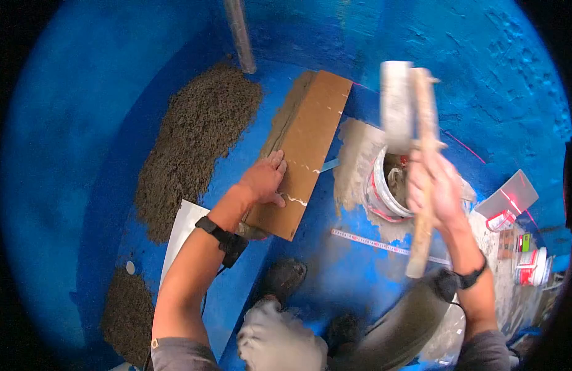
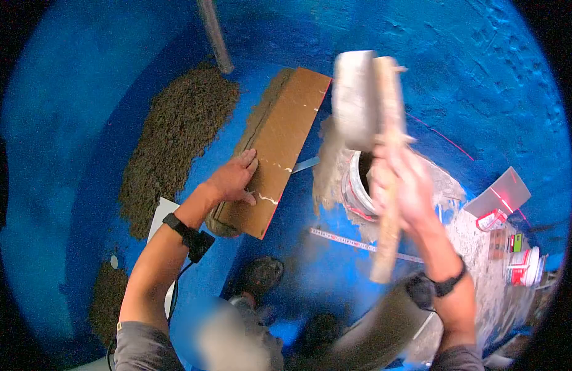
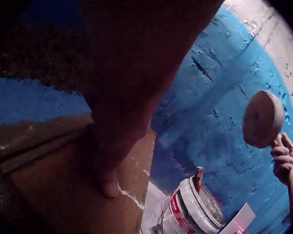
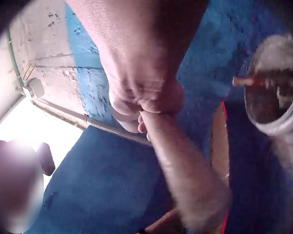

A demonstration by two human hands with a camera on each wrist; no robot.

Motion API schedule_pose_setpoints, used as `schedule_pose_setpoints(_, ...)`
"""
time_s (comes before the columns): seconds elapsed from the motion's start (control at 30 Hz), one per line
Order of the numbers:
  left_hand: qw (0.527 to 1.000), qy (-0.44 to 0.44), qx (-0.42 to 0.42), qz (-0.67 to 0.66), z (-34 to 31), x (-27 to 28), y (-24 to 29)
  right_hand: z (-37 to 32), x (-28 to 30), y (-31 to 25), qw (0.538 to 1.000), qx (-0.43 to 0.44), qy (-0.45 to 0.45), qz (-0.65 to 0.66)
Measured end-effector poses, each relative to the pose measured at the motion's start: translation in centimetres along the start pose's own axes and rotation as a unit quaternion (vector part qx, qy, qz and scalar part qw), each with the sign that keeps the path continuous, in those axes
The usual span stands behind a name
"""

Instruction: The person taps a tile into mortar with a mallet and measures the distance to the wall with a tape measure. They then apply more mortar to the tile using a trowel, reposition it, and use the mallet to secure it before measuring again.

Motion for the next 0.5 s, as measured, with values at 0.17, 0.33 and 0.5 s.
schedule_pose_setpoints(0.17, 0.998, -0.031, 0.028, 0.038, -0.2, 0.6, -1.5, 9.6, -4.1, 8.4, 0.998, -0.036, -0.022, 0.037)
schedule_pose_setpoints(0.33, 0.998, -0.019, 0.041, 0.033, 0.4, 1.4, -0.4, 15.6, -5.3, 11.3, 0.991, -0.018, -0.081, 0.104)
schedule_pose_setpoints(0.5, 0.993, -0.062, 0.075, 0.072, 0.9, 2.1, 0.5, 18.7, -4.6, 14.0, 0.982, -0.031, -0.066, 0.176)
Point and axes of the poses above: each hand's wrist, its own z-axis towards the middle knuckle, its own x-axis out of the back of the hand, y = z × x, the point moved 10 cm from there along z, towards the middle knuckle, and after that the axes turned 3 degrees about x, right-handed, at the moved point
